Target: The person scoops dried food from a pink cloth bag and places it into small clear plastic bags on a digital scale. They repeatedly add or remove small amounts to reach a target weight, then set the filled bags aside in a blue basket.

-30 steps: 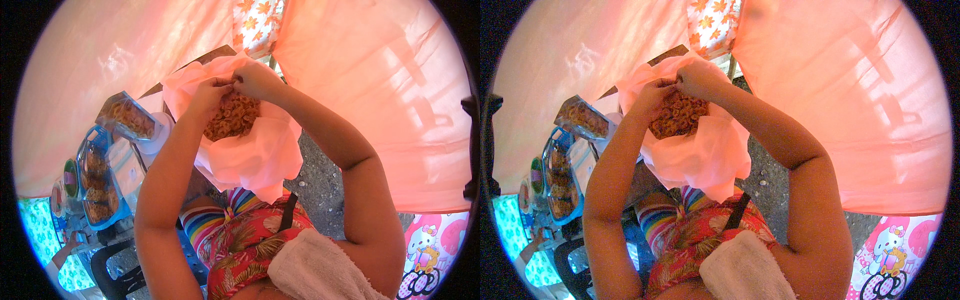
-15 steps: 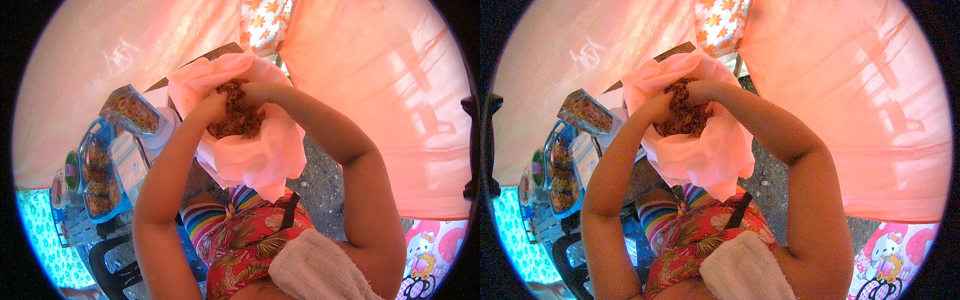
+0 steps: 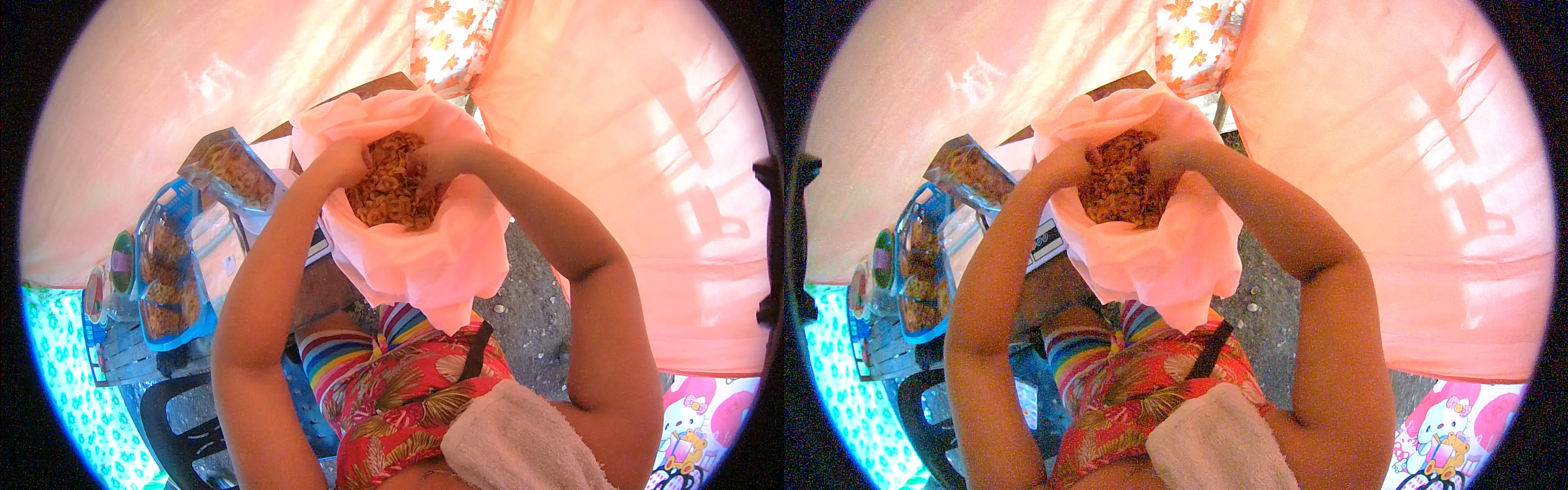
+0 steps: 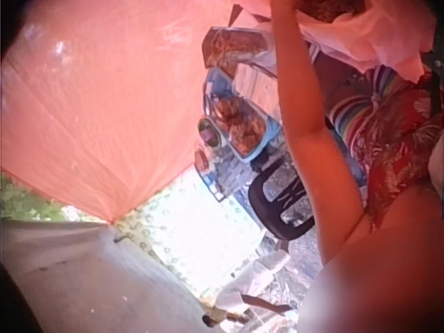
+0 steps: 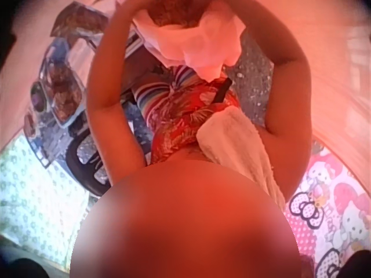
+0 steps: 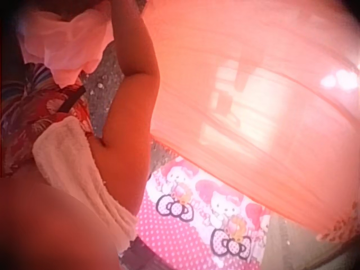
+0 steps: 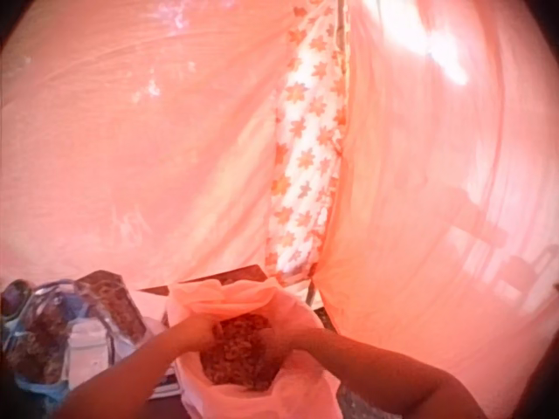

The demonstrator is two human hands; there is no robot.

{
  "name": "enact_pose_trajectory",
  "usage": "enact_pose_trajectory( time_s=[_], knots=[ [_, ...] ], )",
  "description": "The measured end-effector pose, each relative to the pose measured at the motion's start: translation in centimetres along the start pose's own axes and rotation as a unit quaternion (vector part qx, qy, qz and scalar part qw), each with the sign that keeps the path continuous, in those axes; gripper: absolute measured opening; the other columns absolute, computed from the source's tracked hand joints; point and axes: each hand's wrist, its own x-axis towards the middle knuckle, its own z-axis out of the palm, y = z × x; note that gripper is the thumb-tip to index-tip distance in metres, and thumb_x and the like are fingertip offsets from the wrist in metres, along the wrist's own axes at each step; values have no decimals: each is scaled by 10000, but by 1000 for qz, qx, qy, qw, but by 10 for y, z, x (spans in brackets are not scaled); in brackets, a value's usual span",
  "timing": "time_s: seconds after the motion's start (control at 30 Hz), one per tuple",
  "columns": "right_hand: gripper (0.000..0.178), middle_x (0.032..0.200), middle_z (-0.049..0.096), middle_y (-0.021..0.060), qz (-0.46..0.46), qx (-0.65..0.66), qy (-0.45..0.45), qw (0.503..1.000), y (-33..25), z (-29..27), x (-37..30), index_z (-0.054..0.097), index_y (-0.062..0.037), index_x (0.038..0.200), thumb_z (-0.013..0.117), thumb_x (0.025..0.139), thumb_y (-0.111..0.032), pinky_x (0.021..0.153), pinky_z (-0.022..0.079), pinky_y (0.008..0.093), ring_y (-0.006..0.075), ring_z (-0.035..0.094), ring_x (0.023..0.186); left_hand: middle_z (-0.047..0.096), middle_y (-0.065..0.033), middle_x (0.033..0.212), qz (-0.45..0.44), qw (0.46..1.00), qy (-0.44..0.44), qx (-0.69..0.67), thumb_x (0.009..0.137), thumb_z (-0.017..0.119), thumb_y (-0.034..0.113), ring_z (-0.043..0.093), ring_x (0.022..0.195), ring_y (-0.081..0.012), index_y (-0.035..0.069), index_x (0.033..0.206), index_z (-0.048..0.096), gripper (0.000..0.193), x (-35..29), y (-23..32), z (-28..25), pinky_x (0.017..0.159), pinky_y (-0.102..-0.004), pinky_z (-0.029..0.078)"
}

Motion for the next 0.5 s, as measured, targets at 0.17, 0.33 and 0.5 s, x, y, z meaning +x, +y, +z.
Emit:
enact_pose_trajectory(
  time_s=[0.17, 0.33, 0.5],
  knots=[
    [263, 965, 645, 79, 6, -87, 134, 987, -19, -37, -21, 625, -64, 1038, 640, 781, -119, 798, 485, 272, 177, 600, 874, 659, -169, 873, 40, 997, -4, 70, 765, 545, 34, 626, 830, -308, 15, 883, 661, 167, 0, 16, 18, 731, -373, 484],
    [225, 966, 650, 43, -212, 98, 229, 945, -14, -30, -5, 642, -119, 1034, 552, 827, -136, 808, 480, 273, 146, 591, 893, 667, -176, 900, -82, 983, 30, -160, 748, 548, 10, 629, 855, -295, 6, 898, 675, 196, 1, 14, 51, 770, -382, 484],
    [241, 1028, 643, 42, -158, -211, 365, 893, 4, -13, 15, 638, -120, 1051, 540, 833, -137, 857, 460, 268, 143, 581, 956, 669, -169, 894, -69, 993, -7, -91, 744, 550, -3, 627, 839, -278, 3, 885, 674, 188, 4, -2, 43, 738, -375, 485]
  ],
)
